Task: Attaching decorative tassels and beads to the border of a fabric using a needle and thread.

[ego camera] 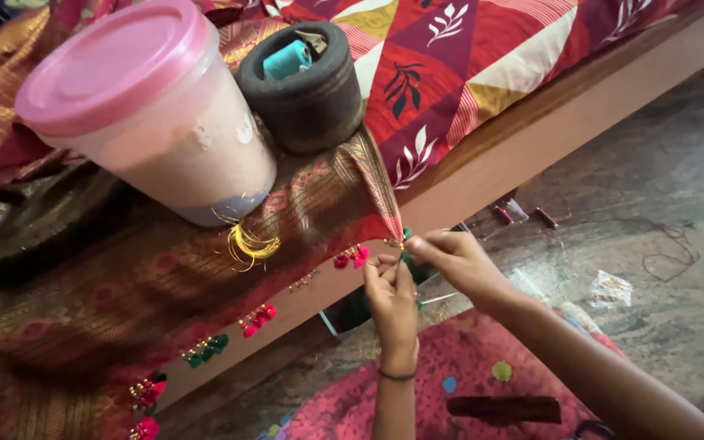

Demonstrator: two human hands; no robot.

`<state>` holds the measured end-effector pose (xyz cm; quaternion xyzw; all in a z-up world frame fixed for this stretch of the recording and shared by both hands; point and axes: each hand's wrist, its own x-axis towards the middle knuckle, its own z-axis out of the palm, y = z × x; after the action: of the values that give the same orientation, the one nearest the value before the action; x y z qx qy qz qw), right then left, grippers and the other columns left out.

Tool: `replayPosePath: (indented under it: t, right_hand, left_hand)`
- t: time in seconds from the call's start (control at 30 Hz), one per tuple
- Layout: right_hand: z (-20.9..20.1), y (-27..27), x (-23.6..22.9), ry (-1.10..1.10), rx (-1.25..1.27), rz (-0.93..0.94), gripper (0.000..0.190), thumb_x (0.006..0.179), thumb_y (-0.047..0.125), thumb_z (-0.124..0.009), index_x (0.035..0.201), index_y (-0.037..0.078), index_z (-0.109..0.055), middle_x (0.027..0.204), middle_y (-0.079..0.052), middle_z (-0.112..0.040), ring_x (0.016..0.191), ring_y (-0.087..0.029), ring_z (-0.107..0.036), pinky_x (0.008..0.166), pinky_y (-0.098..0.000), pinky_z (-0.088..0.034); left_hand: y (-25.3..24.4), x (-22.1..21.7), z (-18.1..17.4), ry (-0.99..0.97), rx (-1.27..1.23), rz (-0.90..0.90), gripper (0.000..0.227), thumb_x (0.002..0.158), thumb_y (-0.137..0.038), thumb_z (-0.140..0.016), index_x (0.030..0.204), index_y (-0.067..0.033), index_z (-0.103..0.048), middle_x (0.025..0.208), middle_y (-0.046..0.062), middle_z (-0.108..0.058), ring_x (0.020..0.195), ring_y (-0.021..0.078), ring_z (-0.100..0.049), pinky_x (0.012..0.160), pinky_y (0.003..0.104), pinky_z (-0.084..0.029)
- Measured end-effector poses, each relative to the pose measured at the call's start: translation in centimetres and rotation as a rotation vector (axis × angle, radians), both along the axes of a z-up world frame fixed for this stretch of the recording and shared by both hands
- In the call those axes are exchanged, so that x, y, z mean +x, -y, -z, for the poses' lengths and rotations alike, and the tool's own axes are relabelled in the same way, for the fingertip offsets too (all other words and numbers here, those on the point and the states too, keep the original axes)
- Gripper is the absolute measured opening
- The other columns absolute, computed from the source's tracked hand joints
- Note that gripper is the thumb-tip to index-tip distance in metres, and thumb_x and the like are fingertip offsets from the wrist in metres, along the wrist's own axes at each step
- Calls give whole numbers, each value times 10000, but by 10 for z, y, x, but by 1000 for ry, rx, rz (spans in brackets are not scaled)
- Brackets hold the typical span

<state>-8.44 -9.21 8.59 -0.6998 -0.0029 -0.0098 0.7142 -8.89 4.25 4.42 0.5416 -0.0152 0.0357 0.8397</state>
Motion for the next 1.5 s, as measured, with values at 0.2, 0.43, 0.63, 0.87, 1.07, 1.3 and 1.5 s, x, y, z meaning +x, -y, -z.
replayPosePath:
  t: [0.2,0.43,0.63,0.87,1.07,1.3,1.5]
  right_hand:
    - [22,-15,1,-46,102,-67,240,983,165,-635,1016,-31,-770,936,-59,-768,900,-121,-695,843,-287,-548]
    - [62,-6,-15,25,291,-92,236,1041,159,-588,1106,-20,-726,980,-38,-721,949,-114,-630,884,-288,-494]
    - [46,7,-8,-161,440,-207,235,1027,166,-554,1114,-13,-677,990,-45,-733,964,-133,-672,925,-298,-507]
    - [14,34,-30,-411,394,-287,353,1007,257,-519,1155,-4,-705,889,-73,-737,809,-165,-682,734,-325,-515]
    - [27,55,-54,-435,202,-267,347,997,233,-540,1118,-13,-753,740,-36,-680,674,-128,-614,649,-279,-492]
    - [50,41,-77,-447,116,-230,259,995,234,-598,998,27,-754,609,50,-509,501,-62,-421,463,-247,-325]
    - [87,28,-49,-342,-15,-244,278,1026,251,-594,935,11,-701,636,37,-523,525,-81,-454,474,-260,-352]
  left_hand:
    - [-9,-12,-11,79,286,-122,199,928,-13,-638,1077,-34,-508,887,52,-700,747,56,-635,626,226,-512]
    - [-25,23,-11,-40,94,101,253,985,-151,-572,1103,41,-688,1021,20,-738,864,77,-710,779,237,-595]
    - [-26,44,-4,-199,-148,566,369,1096,-283,-584,1290,-12,-744,1027,27,-660,767,26,-544,653,178,-419]
    - [-27,44,-6,-82,-84,455,268,1012,-197,-592,1128,-6,-740,1169,59,-759,1094,109,-674,1015,286,-475]
    - [-22,29,-7,103,168,289,220,1014,-92,-605,1108,33,-760,1073,76,-767,1014,131,-669,961,290,-499]
    - [-3,8,-28,427,699,-213,178,1000,-135,-653,1019,13,-751,890,97,-751,810,143,-713,711,309,-544]
    - [24,2,-19,29,-58,94,248,1015,-190,-556,1094,-19,-717,985,23,-755,806,72,-703,683,273,-592]
